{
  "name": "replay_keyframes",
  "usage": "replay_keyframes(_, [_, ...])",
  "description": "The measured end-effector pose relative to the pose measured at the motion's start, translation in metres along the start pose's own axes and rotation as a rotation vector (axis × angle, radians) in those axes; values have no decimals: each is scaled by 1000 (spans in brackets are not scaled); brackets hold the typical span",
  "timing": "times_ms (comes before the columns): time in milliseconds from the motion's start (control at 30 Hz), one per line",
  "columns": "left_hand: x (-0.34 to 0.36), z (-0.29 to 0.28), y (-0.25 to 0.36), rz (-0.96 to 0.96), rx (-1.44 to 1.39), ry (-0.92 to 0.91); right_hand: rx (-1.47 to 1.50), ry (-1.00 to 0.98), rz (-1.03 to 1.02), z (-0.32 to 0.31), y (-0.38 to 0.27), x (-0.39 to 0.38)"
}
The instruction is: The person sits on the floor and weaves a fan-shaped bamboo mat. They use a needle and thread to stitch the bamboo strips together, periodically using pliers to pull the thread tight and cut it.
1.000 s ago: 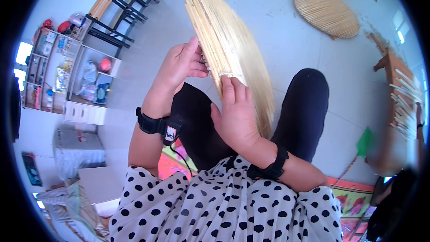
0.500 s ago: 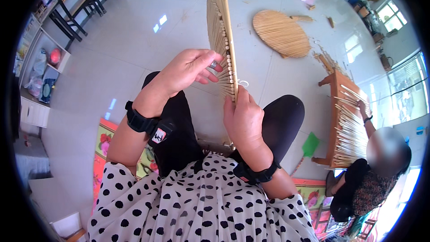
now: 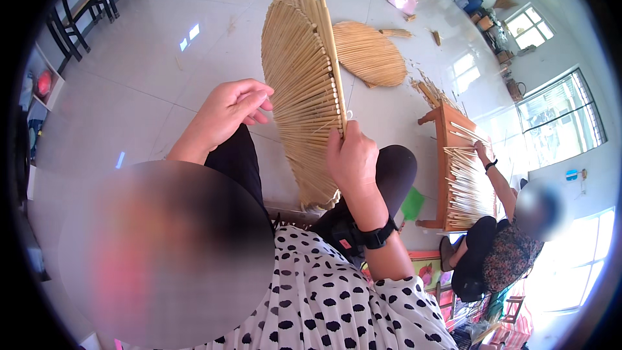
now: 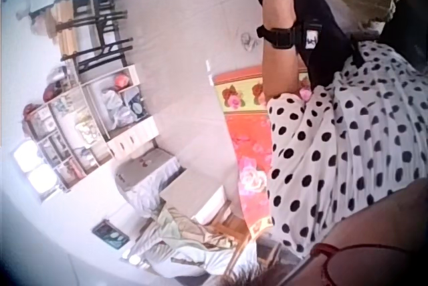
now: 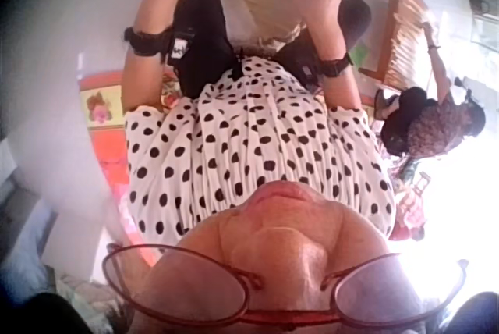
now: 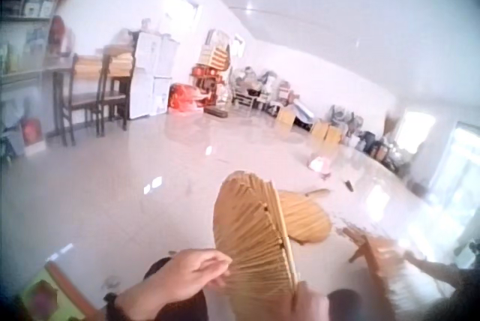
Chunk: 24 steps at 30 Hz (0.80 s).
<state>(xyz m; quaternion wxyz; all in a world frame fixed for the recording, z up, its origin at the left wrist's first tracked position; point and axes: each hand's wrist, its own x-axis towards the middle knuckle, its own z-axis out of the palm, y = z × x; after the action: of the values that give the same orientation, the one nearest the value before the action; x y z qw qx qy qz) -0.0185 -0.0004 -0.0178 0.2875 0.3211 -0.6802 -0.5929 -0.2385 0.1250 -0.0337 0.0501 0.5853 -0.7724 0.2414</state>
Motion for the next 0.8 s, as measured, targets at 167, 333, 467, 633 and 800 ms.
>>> replay_keyframes(167, [-21, -16, -1, 67, -20, 102, -48, 88, -32, 9, 10, 8])
replay_keyframes(333, [-56, -54, -17, 77, -22, 295, -17, 138, -75, 15, 18, 13])
replay_keyframes(467, [-92, -104, -43, -27, 58, 518, 3, 185, -46, 12, 23, 27])
replay_keyframes(633, [-153, -162, -103, -242, 65, 781, 9, 178, 32, 10, 18, 32])
replay_keyframes(800, [-233, -201, -227, -424, 45, 838, -83, 259, 29, 22, 41, 20])
